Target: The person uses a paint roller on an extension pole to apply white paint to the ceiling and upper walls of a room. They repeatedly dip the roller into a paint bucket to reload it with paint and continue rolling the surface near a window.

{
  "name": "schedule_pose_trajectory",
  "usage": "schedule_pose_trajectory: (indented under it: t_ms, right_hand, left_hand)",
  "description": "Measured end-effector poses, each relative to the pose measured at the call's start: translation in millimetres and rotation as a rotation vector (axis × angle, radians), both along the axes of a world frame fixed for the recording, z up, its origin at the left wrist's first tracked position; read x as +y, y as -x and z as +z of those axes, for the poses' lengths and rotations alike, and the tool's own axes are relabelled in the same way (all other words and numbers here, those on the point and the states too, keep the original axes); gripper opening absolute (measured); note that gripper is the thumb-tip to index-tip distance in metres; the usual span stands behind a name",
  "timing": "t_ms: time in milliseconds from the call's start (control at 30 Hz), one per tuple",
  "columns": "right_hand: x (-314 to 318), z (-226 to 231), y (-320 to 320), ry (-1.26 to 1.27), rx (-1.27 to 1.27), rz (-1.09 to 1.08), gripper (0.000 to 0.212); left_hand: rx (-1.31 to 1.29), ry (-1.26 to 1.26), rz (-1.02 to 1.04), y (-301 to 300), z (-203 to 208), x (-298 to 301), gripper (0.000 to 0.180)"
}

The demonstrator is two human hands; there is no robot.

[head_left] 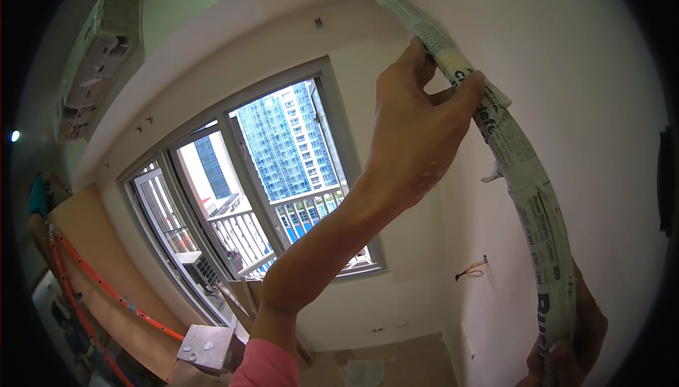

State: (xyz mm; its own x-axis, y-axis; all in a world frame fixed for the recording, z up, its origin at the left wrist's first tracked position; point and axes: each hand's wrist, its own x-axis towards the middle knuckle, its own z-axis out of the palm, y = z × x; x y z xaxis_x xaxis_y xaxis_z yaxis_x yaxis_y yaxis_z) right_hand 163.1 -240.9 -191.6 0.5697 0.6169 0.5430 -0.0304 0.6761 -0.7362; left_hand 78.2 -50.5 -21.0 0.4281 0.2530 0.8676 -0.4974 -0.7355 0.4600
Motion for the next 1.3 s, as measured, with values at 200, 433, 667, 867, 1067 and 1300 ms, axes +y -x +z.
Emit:
schedule_pose_trajectory:
  t_ms: [200,433,667,867,1067,1300]
  right_hand:
    - [29.2,36.9,3.7,0.026,-0.052,0.169,0.062]
    - [97.7,73.0,-2.5,0.077,-0.168,0.334,0.062]
    - [67.5,45.5,10.4,0.073,-0.156,0.271,0.060]
    - [35.6,8.6,20.7,0.010,-0.058,0.080,0.056]
    - [83.8,44.9,-5.1,0.052,-0.142,0.201,0.059]
    - [164.7,77.3,-27.9,0.030,-0.259,0.320,0.056]
  left_hand:
    - [0.051,0.029,0.081,-7.8,22.7,48.3,0.043]
    - [0.059,0.106,0.052,-4.6,50.8,132.8,0.045]
    - [0.102,0.072,0.065,6.4,30.5,92.5,0.043]
    - [0.056,-0.003,0.078,9.1,9.8,50.1,0.044]
    - [0.065,0.086,0.095,-11.1,31.5,107.3,0.046]
    - [0.075,0.129,0.083,-24.9,56.9,208.1,0.045]
